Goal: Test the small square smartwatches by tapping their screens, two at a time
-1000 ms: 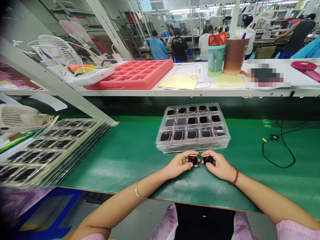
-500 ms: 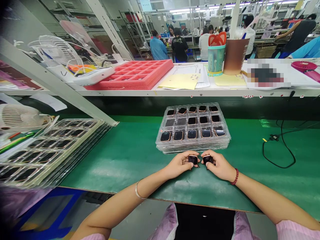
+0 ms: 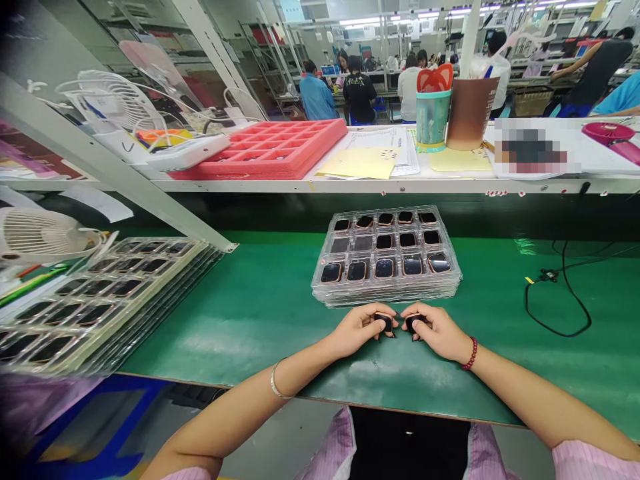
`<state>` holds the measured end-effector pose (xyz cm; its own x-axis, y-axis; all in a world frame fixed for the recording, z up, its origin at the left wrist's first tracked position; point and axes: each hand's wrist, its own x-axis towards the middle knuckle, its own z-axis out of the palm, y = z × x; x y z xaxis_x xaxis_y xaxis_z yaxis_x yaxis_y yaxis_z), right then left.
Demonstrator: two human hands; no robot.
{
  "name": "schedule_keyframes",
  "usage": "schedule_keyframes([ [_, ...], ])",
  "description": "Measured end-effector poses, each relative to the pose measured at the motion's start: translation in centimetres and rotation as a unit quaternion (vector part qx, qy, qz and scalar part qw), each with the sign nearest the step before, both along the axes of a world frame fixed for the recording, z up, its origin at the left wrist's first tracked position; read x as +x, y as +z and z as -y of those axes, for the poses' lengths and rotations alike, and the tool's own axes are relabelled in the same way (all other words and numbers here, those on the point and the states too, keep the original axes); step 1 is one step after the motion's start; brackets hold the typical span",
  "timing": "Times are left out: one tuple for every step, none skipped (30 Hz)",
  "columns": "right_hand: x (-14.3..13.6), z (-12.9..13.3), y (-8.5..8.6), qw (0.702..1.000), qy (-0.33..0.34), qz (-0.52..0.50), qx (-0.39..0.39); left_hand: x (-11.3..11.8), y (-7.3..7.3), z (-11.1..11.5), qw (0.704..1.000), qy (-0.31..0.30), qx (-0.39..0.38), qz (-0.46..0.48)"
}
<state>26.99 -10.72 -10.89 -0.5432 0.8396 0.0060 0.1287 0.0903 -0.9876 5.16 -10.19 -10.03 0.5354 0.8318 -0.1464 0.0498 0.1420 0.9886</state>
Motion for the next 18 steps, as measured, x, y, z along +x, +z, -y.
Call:
schedule_keyframes([
  [-0.01, 0.0, -0.03, 1.0, -0.001, 0.004, 0.006, -0.01, -0.05, -0.01, 1.0, -0.003, 0.003, 0.012],
  [-0.02, 0.0, -0.05, 1.0, -0.002, 0.01, 0.016, 0.0, -0.11, -0.02, 1.0, -0.007, 0.006, 0.023],
  [-0.03, -0.01, -0.07, 0.999, -0.005, 0.019, 0.028, 0.01, -0.19, -0.03, 0.999, -0.01, 0.007, 0.03],
  [-0.04, -0.02, -0.09, 0.999, -0.007, 0.03, 0.039, 0.04, -0.28, -0.05, 0.999, -0.013, 0.006, 0.031],
  [-0.05, -0.03, -0.1, 0.998, -0.008, 0.039, 0.047, 0.07, -0.37, -0.07, 1.0, -0.012, 0.004, 0.025],
  [-0.05, -0.04, -0.1, 0.998, -0.008, 0.044, 0.052, 0.1, -0.46, -0.09, 1.0, -0.009, 0.001, 0.017],
  [-0.05, -0.06, -0.1, 0.997, -0.007, 0.047, 0.055, 0.12, -0.53, -0.11, 1.0, -0.006, -0.002, 0.012],
  [-0.05, -0.06, -0.08, 0.997, -0.006, 0.048, 0.057, 0.13, -0.59, -0.12, 1.0, -0.004, -0.002, 0.009],
  [-0.04, -0.05, -0.06, 0.997, -0.004, 0.049, 0.058, 0.13, -0.62, -0.13, 1.0, -0.003, -0.001, 0.01],
  [-0.03, -0.04, -0.02, 0.997, -0.004, 0.051, 0.061, 0.12, -0.62, -0.13, 1.0, -0.003, -0.001, 0.011],
  [-0.03, -0.02, 0.03, 0.996, -0.004, 0.054, 0.064, 0.11, -0.61, -0.12, 1.0, -0.004, -0.001, 0.011],
  [-0.02, 0.01, 0.09, 0.996, -0.003, 0.058, 0.068, 0.08, -0.57, -0.1, 1.0, -0.004, -0.001, 0.011],
  [-0.02, 0.04, 0.15, 0.996, -0.002, 0.06, 0.071, 0.06, -0.52, -0.07, 1.0, -0.003, -0.003, 0.012],
  [-0.02, 0.07, 0.23, 0.996, 0.001, 0.06, 0.073, 0.04, -0.48, -0.03, 1.0, -0.002, -0.006, 0.015],
  [-0.02, 0.09, 0.3, 0.996, 0.003, 0.058, 0.072, 0.02, -0.44, 0.0, 1.0, -0.002, -0.008, 0.021],
  [-0.03, 0.1, 0.36, 0.996, 0.005, 0.056, 0.071, 0.02, -0.43, 0.02, 1.0, -0.001, -0.011, 0.029],
  [-0.04, 0.1, 0.41, 0.996, 0.005, 0.056, 0.069, 0.01, -0.45, 0.01, 0.999, -0.002, -0.013, 0.039],
  [-0.04, 0.1, 0.44, 0.996, 0.006, 0.055, 0.067, 0.01, -0.52, -0.03, 0.999, -0.002, -0.013, 0.048],
])
